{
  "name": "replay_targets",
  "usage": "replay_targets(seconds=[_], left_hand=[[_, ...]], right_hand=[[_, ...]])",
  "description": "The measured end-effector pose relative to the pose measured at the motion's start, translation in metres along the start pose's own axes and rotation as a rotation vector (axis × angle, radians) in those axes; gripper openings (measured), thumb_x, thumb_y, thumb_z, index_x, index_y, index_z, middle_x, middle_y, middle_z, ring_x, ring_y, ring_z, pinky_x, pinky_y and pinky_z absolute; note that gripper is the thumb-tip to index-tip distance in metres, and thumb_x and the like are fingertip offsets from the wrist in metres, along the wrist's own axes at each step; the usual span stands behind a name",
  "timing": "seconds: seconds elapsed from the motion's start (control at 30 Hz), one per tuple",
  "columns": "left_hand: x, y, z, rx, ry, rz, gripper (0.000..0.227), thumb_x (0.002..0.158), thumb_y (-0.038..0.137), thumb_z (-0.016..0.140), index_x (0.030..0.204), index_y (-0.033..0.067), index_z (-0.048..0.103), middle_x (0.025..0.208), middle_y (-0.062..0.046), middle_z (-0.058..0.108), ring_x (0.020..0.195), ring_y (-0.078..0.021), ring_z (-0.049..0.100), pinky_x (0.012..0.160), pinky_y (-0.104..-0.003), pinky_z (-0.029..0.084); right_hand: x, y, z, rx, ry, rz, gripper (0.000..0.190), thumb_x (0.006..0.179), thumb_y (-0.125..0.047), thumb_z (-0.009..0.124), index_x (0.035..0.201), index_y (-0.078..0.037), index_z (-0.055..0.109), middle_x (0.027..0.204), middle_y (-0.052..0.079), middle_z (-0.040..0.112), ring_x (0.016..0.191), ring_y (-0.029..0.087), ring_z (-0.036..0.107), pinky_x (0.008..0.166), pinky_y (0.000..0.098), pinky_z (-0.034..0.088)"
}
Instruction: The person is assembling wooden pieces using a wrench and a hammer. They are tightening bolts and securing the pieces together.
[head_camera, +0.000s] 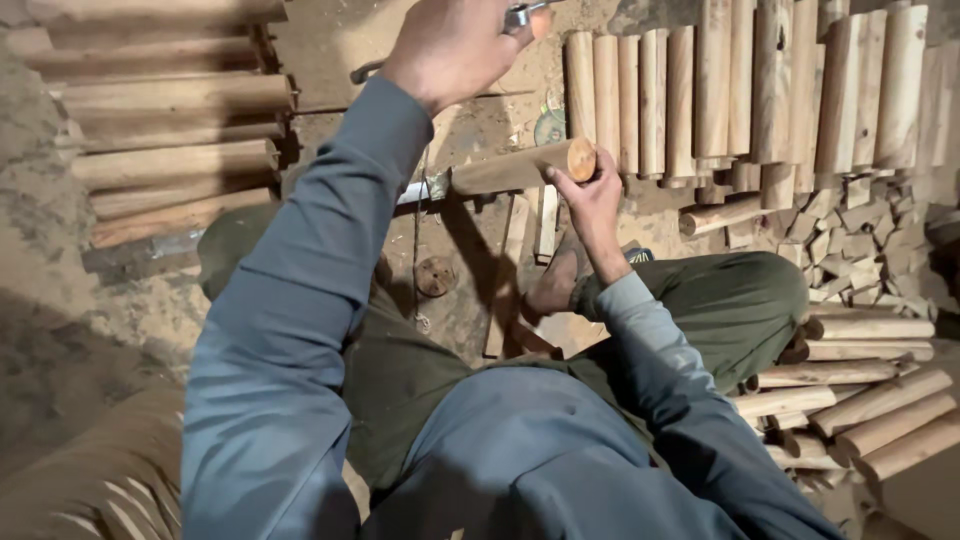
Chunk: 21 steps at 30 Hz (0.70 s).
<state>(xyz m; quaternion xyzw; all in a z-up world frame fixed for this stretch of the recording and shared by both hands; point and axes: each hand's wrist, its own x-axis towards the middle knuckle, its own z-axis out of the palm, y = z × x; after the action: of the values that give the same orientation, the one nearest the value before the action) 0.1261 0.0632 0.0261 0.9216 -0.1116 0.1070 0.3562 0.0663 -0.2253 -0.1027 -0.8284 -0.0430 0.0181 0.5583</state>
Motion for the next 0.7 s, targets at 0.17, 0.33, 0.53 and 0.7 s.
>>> replay_targets(seconds=[0.17, 0.33, 0.53, 0.7], left_hand=[[0.004, -0.004, 0.011, 0.076, 0.086, 0.09, 0.042, 0.101, 0.043, 0.071, 0.109, 0.0011, 0.073, 0.085, -0.021, 0.073, 0.073, -0.0357, 0.071, 0.069, -0.049, 0.056], [0.008, 0.007, 0.008, 0.023, 0.046, 0.035, 0.042, 0.101, 0.042, 0.069, 0.103, 0.0004, 0.073, 0.082, -0.022, 0.072, 0.072, -0.0375, 0.07, 0.067, -0.05, 0.054], [0.01, 0.019, 0.021, 0.016, -0.068, -0.038, 0.033, 0.097, 0.039, 0.066, 0.089, 0.0083, 0.074, 0.084, -0.016, 0.073, 0.077, -0.0362, 0.071, 0.069, -0.051, 0.054], [0.004, 0.003, 0.067, -0.052, -0.107, -0.159, 0.034, 0.097, 0.043, 0.065, 0.089, 0.0102, 0.073, 0.086, -0.018, 0.072, 0.082, -0.0398, 0.07, 0.074, -0.054, 0.053]], right_hand=[[0.026, -0.003, -0.001, -0.02, -0.129, 0.01, 0.06, 0.083, -0.019, 0.088, 0.129, 0.007, 0.06, 0.114, 0.015, 0.074, 0.103, 0.019, 0.073, 0.092, 0.0318, 0.061], [0.033, -0.006, 0.013, -0.236, -0.317, -0.178, 0.075, 0.079, -0.02, 0.093, 0.135, 0.009, 0.052, 0.122, 0.02, 0.071, 0.114, 0.025, 0.07, 0.102, 0.0376, 0.058], [0.023, 0.005, 0.055, -0.232, -0.407, -0.152, 0.073, 0.077, -0.013, 0.088, 0.139, 0.004, 0.054, 0.12, 0.017, 0.072, 0.11, 0.023, 0.07, 0.096, 0.0338, 0.058], [0.027, 0.007, 0.055, -0.207, -0.383, -0.191, 0.069, 0.08, -0.013, 0.09, 0.137, 0.001, 0.055, 0.12, 0.015, 0.072, 0.112, 0.021, 0.071, 0.098, 0.0342, 0.055]])
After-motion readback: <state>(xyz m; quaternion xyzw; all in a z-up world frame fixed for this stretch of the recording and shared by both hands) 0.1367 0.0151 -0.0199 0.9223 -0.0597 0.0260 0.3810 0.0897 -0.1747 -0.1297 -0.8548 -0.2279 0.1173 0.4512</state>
